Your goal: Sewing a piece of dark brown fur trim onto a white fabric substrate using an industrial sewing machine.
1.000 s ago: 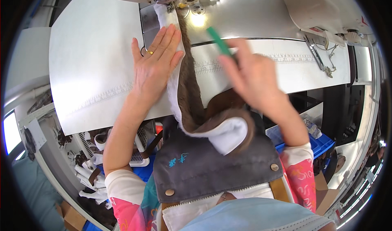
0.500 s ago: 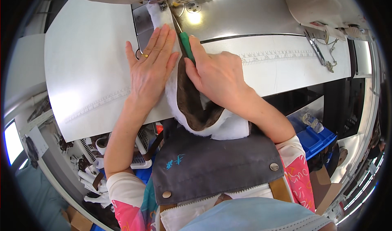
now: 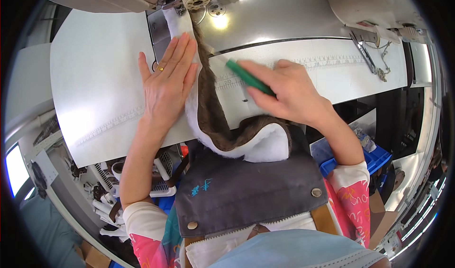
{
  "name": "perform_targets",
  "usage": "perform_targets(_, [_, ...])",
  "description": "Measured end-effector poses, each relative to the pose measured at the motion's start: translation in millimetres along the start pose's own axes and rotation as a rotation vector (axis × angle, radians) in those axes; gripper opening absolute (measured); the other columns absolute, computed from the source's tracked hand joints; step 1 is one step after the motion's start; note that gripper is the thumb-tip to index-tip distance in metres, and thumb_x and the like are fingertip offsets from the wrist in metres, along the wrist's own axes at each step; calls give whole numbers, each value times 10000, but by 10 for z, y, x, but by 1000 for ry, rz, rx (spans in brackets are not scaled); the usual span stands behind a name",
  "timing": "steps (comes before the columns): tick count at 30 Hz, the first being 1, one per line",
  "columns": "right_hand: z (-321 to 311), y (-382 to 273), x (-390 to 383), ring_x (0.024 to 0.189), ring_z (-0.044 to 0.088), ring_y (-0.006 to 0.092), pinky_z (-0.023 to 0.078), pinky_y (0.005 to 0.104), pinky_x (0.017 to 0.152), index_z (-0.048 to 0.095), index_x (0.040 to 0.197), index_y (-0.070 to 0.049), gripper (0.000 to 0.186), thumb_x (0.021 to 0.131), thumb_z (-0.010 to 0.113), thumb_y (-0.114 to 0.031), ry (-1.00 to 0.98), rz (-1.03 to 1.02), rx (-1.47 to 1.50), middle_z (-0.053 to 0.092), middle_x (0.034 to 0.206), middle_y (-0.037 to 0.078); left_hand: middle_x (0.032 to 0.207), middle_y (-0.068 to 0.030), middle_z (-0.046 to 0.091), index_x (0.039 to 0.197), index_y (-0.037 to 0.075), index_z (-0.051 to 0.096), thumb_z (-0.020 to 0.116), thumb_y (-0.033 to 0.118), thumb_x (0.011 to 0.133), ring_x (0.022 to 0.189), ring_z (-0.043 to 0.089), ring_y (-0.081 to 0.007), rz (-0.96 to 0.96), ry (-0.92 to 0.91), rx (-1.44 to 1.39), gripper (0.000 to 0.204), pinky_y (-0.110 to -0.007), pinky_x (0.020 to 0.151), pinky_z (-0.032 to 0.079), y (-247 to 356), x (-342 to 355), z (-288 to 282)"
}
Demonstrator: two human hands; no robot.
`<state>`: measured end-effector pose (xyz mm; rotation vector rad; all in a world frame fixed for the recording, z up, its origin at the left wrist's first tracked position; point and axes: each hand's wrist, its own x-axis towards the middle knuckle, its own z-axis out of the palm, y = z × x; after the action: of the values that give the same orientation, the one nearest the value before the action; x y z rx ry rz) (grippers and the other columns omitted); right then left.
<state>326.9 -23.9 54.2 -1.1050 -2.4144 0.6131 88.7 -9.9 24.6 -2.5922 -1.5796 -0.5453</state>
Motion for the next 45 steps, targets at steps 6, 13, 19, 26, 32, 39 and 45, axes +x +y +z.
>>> perform_targets(6, [181, -47, 219, 452, 486, 251, 373, 332, 519, 513, 1198, -64, 412, 810, 606, -168, 48, 176, -168, 554, 545, 43, 1298, 11, 535, 1263, 155, 546, 597, 212, 874, 1198, 504, -136, 0, 5, -13, 397, -556, 1051, 178, 7, 10, 10])
perform_targets(13, [275, -10, 300, 451, 483, 244, 370, 331, 539, 499, 1211, -64, 420, 817, 603, -167, 89, 100, -156, 547, 531, 31, 1305, 11, 529, 1275, 154, 537, 589, 207, 880, 1210, 493, -138, -10, -1, -25, 403, -549, 1056, 172, 1, -2, 25])
perform_targets(19, [180, 127, 289, 452, 488, 247, 383, 333, 550, 533, 1164, -52, 402, 781, 613, -145, 36, -132, -154, 529, 508, 33, 1311, 13, 524, 1271, 155, 540, 587, 189, 877, 1212, 491, -143, -20, 0, -55, 398, -541, 1060, 167, -16, 6, 48])
perform_targets(26, [137, -87, 94, 473, 483, 210, 366, 314, 535, 531, 1216, -55, 511, 725, 656, -118, -59, -105, -200, 525, 557, 15, 1198, 15, 605, 1139, 148, 632, 638, 177, 840, 1099, 580, -157, 27, 67, -73, 301, -515, 1038, 228, -3, -5, -44])
perform_targets(32, [141, -38, 203, 460, 499, 201, 363, 310, 530, 525, 1212, -53, 513, 720, 658, -117, -32, -99, -222, 518, 530, 15, 1169, 5, 620, 1123, 144, 639, 649, 179, 833, 1082, 593, -164, 14, 116, -110, 292, -504, 1030, 249, -65, 103, 13])
perform_targets(39, [113, -2, 310, 452, 494, 216, 356, 325, 519, 519, 1205, -31, 489, 745, 654, -130, -12, -100, -237, 524, 525, 29, 1144, 11, 633, 1046, 127, 670, 666, 199, 817, 1053, 605, -158, 41, 212, -65, 240, -549, 1028, 211, -186, 247, 131])
perform_targets(45, [185, -262, -7, 436, 480, 222, 349, 317, 518, 470, 1253, 4, 479, 816, 615, -128, 121, 156, -35, 534, 555, 44, 1082, 35, 651, 1006, 118, 680, 697, 174, 768, 1026, 594, -125, 64, 95, -95, 245, -563, 1009, 219, -72, 144, -71])
